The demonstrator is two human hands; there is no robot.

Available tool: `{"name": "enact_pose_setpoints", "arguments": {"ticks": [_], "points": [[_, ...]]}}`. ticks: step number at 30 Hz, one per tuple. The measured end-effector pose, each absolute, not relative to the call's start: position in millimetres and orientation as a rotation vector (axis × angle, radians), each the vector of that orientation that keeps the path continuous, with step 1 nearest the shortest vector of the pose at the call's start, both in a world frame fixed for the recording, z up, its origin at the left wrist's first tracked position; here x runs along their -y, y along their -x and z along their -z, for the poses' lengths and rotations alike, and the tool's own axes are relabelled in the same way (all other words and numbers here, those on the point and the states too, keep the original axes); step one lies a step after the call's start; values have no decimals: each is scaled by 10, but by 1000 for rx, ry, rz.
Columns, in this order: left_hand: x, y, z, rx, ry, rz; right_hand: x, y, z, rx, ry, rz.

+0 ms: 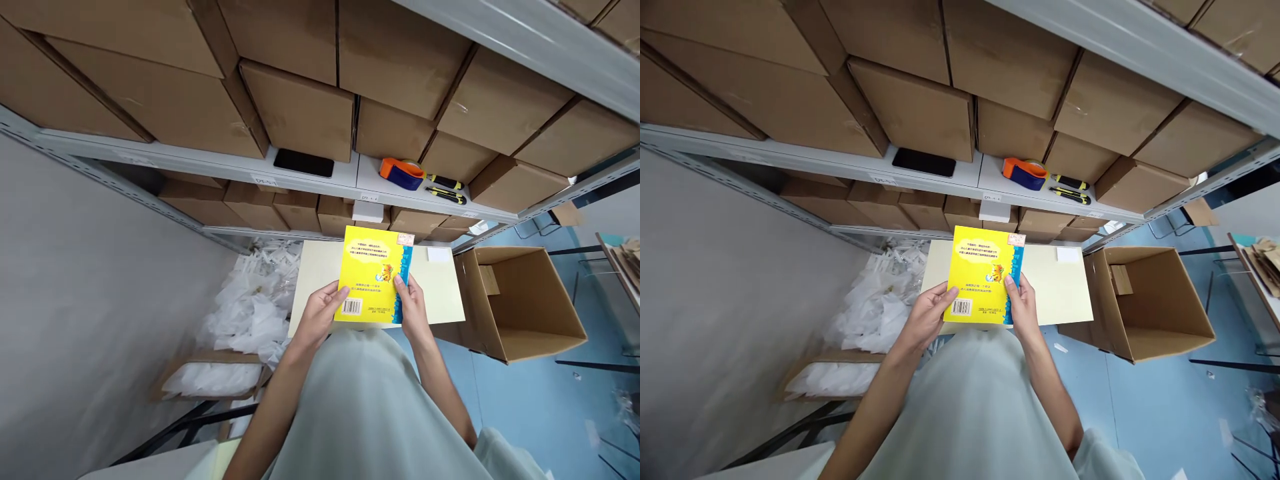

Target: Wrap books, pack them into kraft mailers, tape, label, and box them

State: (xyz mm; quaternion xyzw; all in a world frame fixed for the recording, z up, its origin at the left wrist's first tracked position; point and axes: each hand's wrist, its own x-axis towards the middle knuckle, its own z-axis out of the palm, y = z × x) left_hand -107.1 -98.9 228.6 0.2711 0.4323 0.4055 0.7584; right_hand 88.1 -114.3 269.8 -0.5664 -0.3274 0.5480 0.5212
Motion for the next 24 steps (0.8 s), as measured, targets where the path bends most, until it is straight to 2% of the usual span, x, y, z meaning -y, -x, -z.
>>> {"name": "enact_pose_setpoints", "arguments": {"ticks": [6, 12, 18, 24], "points": [[1030, 862, -2428, -998, -602, -993, 1036, -1123, -2685, 818, 1337, -1340], [1042, 622, -2633, -1189, -706, -1147, 1112, -1269, -2638, 1075, 1436, -812], [1144, 294, -2706, -1298, -799, -1191, 1374, -1297, -2641, 1337, 1420, -799], [1405, -139, -2540, -1349, -1246, -1167, 1456, -1356, -2641, 1214, 1312, -1033]]}}
